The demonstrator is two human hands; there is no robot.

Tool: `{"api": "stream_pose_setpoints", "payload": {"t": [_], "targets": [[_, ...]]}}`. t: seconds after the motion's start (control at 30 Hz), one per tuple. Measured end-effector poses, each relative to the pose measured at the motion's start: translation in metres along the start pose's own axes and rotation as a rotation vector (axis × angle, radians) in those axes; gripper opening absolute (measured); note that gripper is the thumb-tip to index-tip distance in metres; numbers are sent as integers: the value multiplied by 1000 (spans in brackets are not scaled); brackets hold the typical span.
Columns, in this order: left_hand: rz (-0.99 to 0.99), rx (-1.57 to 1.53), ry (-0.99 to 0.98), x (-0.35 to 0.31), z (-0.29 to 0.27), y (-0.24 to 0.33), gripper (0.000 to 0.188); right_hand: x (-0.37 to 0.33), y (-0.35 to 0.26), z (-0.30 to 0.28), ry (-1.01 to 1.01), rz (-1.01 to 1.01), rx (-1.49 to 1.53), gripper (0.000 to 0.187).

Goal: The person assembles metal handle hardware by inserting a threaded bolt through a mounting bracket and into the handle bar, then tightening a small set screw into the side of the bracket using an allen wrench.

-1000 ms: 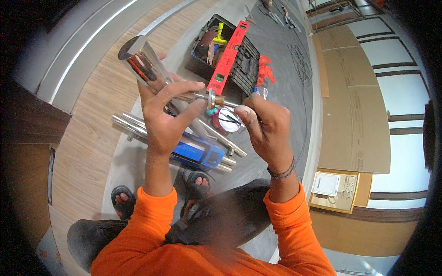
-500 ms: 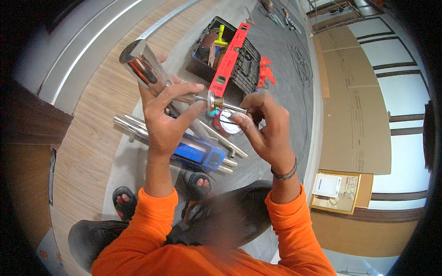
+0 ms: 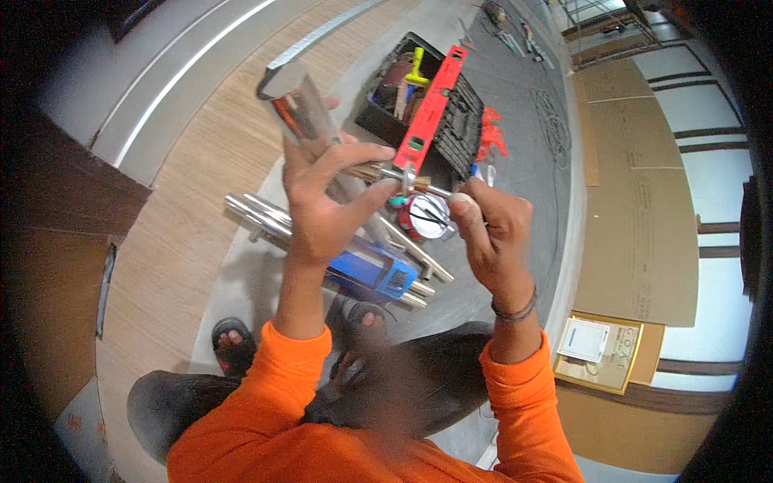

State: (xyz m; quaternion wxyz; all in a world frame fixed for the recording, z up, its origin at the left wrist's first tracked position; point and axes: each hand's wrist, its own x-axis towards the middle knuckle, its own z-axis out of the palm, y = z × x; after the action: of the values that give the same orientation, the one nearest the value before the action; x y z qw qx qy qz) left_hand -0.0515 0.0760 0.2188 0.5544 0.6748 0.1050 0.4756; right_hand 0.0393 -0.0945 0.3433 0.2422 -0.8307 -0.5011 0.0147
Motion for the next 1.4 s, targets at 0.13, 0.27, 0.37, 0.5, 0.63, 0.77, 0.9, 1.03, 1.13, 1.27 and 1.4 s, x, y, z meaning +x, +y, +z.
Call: {"api": "stream_pose_setpoints", "payload": {"t": [0.13, 0.27, 0.37, 0.5, 0.63, 0.77, 0.9, 1.03, 1.13, 1.27, 1.4], "targets": [[37, -23, 1, 3, 0, -3, 40, 4, -10, 1, 76, 44, 107, 17], [9, -38, 0, 2, -1, -4, 40, 3, -2, 5, 105, -143, -83, 22], [22, -48, 9, 2, 1, -6, 39, 0, 1, 2, 20, -69, -132, 24], [28, -55, 28, 3, 1, -8, 39, 7, -13, 5, 84, 31, 86, 26], [38, -62, 22, 2, 1, -7, 40, 5, -3, 8, 109, -68, 5, 24], [30, -57, 5, 3, 0, -2, 41, 4, -3, 2, 45, -59, -39, 23], [49, -38, 5, 4, 0, -4, 42, 6, -5, 6, 116, -52, 18, 26], [71, -14, 10, 4, 1, -2, 36, 3, 1, 5, 28, -8, -54, 23], [84, 5, -1, 5, 2, -4, 37, 4, 1, 3, 35, 14, 28, 21], [57, -33, 21, 3, 6, -2, 41, 5, 1, 6, 110, -34, 72, 21], [83, 26, 20, 4, 3, -2, 43, 4, -1, 1, -5, -1, -88, 21]]}}
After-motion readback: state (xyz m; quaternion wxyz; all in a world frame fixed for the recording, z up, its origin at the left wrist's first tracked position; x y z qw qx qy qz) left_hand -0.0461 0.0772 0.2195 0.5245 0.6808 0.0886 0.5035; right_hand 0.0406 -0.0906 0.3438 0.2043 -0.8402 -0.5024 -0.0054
